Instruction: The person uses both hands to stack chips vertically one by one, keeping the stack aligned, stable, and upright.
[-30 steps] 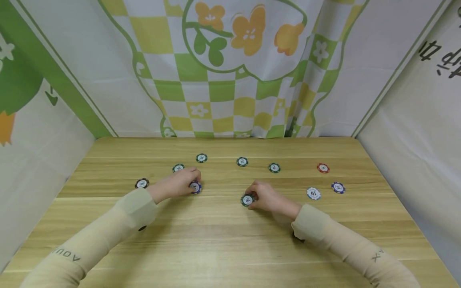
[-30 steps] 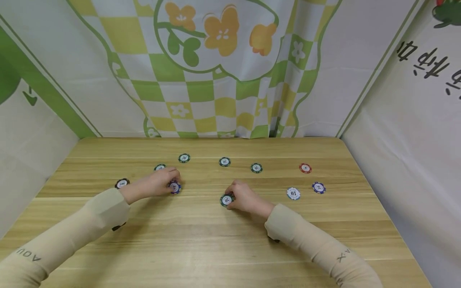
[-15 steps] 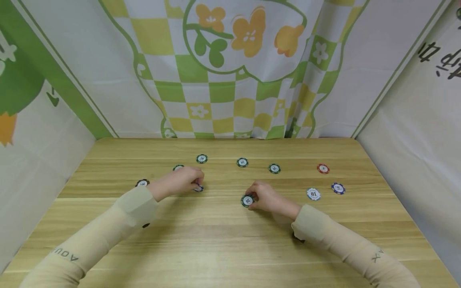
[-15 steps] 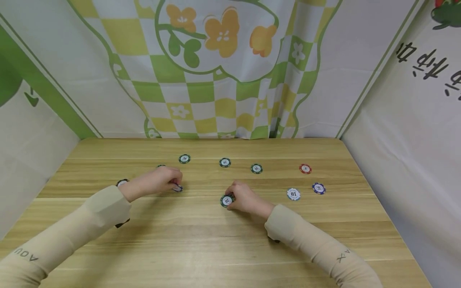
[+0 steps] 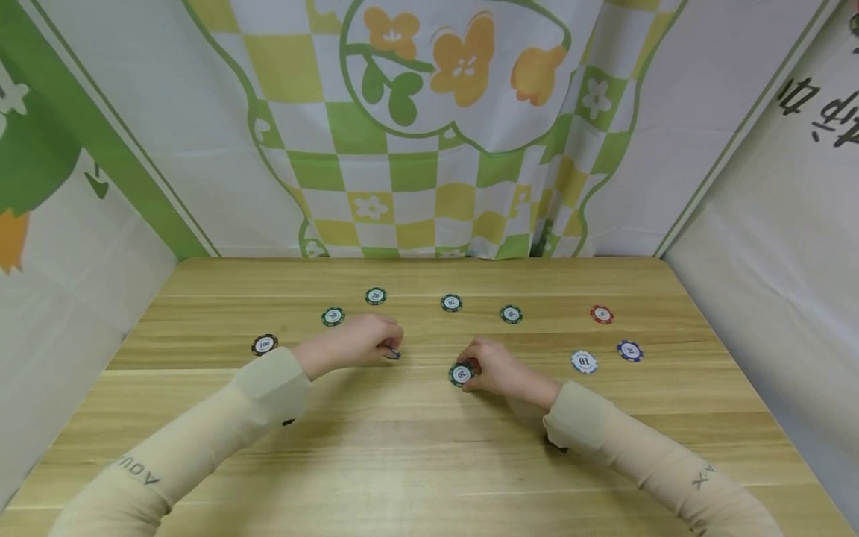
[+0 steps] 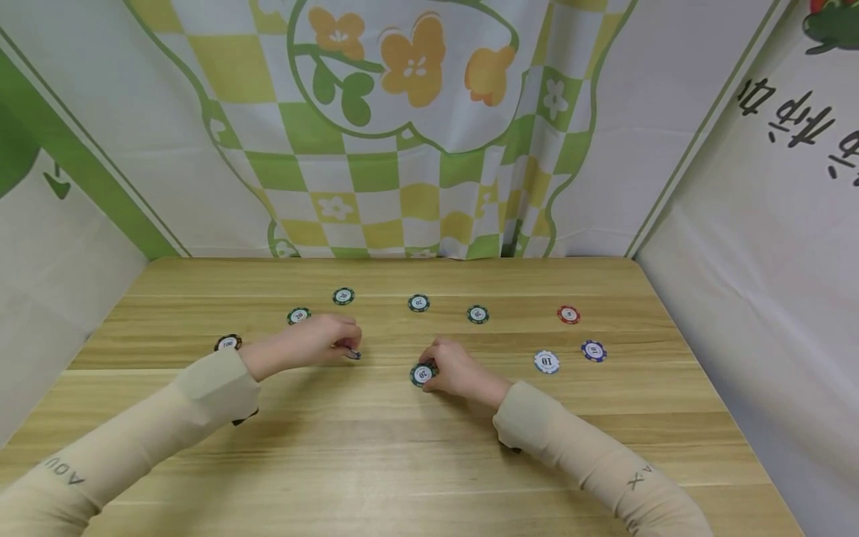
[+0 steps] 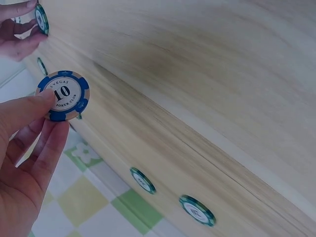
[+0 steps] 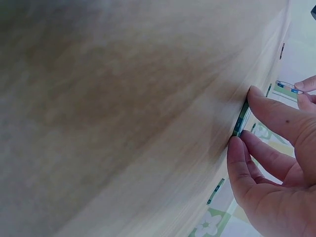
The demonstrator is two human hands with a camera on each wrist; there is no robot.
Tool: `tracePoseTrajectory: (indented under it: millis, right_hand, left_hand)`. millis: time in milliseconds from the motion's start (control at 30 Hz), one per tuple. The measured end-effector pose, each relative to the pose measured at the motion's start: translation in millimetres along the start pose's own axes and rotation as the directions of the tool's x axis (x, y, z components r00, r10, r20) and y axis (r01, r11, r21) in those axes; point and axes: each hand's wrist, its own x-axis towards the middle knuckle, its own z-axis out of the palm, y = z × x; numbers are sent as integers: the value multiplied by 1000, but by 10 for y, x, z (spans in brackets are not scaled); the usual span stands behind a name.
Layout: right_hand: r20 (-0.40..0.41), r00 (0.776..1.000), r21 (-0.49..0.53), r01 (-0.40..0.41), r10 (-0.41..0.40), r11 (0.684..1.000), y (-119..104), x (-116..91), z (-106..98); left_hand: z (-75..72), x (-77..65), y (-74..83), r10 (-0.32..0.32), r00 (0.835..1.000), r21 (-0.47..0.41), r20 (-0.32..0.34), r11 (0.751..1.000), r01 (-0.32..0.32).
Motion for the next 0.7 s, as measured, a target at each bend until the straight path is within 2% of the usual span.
tracePoseTrajectory:
  millis: [200, 433, 700]
  right_hand:
    - [-1, 1000, 0, -6, 6, 1000, 2, 2, 3]
    - [5, 1000, 0, -18, 18, 1000, -17, 3, -11]
    - [5, 1000, -5, -1, 1, 1000, -31, -14, -32]
  left_hand:
    - [6, 78, 71, 3, 1000, -22, 26, 1000, -3]
    - [31, 168, 136, 48, 998, -63, 26, 997, -46]
    - [69, 271, 228, 33, 999, -97, 38, 995, -29]
